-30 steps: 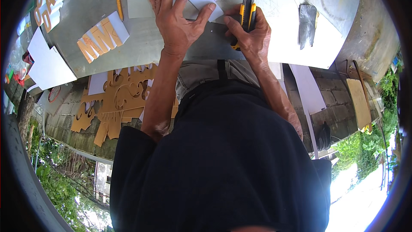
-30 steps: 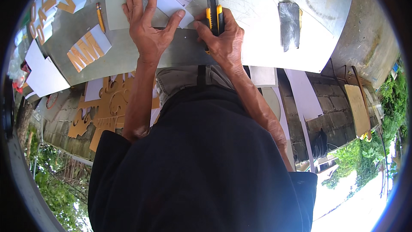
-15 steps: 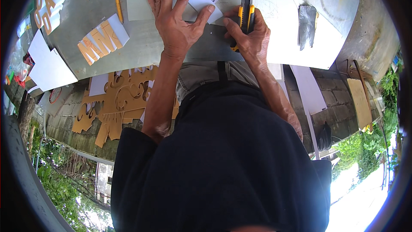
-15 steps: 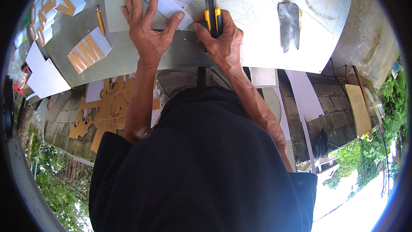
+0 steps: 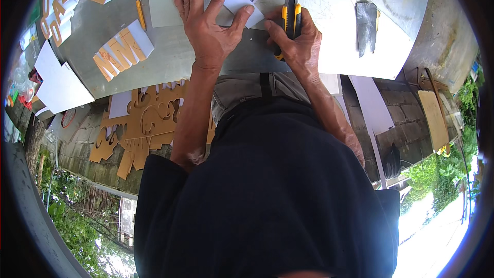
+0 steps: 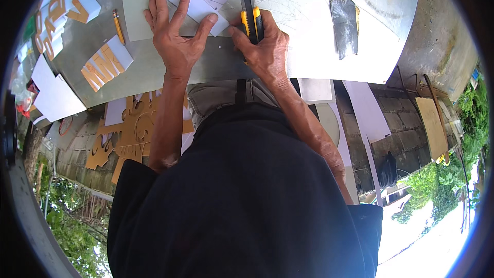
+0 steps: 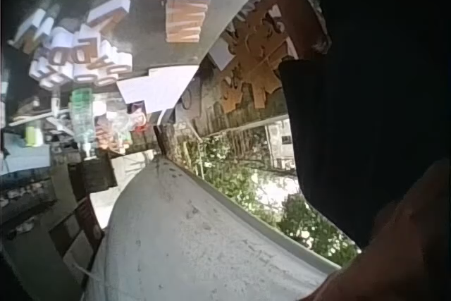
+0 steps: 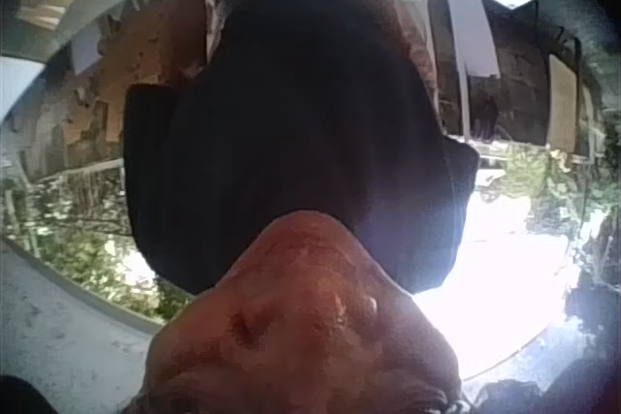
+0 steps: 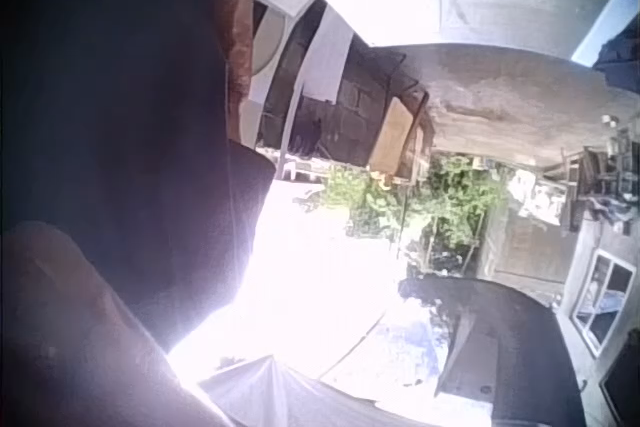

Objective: Cutting and preparing foam letters for sign fabrication.

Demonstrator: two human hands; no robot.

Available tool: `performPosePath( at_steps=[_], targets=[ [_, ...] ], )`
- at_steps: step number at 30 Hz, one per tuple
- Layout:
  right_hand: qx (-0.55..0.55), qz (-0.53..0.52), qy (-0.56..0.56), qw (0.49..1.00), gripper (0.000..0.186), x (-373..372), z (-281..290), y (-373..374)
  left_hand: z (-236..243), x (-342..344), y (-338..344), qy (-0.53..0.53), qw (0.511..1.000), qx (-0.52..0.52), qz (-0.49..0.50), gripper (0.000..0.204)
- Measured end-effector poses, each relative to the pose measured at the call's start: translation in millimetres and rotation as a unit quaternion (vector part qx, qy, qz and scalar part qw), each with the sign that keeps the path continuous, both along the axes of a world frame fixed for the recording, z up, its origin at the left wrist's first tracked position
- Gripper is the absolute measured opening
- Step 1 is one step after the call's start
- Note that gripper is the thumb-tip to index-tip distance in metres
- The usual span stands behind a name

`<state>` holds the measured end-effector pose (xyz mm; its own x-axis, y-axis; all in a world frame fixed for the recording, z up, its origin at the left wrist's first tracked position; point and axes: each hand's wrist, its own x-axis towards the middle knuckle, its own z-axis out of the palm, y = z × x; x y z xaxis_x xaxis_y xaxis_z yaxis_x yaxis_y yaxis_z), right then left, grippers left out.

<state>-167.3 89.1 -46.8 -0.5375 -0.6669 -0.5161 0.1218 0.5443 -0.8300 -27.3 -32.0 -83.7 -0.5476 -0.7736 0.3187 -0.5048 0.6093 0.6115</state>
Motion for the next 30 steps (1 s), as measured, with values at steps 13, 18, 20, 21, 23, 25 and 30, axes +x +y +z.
performPosePath(
  at_steps=[13, 18, 20, 21, 23, 25, 30],
  targets=[
    [0.011, 0.013, 0.001, 1.000, 0.022, -1.4, 0.6, 0.2, -7.6, 4.6, 1.2, -0.028, 1.000, 0.008, -0.002, 0.062],
    [-0.006, 0.001, 0.005, 1.000, 0.023, 0.8, 0.0, 0.0, -8.0, 4.9, 2.2, -0.022, 1.000, 0.015, 0.003, 0.061],
    [-0.004, 0.002, 0.007, 1.000, 0.023, 0.9, 0.0, -0.2, -7.4, 4.6, 2.4, -0.022, 1.000, 0.017, 0.003, 0.062],
    [-0.005, 0.003, 0.010, 1.000, 0.023, 0.8, -0.2, -0.6, -6.9, 3.9, 2.9, -0.018, 1.000, 0.018, 0.007, 0.062],
    [-0.006, 0.003, 0.013, 1.000, 0.023, 1.0, 0.1, -1.4, -6.2, 3.4, 3.0, -0.014, 1.000, 0.019, 0.010, 0.062],
    [0.001, -0.004, -0.003, 1.000, 0.022, 1.7, 1.1, -2.1, -6.0, 3.7, 2.1, 0.001, 1.000, 0.021, 0.006, 0.062],
    [-0.005, -0.003, 0.011, 1.000, 0.022, 1.8, -1.8, -0.3, -9.2, 4.3, 3.9, 0.001, 0.999, 0.027, 0.019, 0.063]
  ],
)
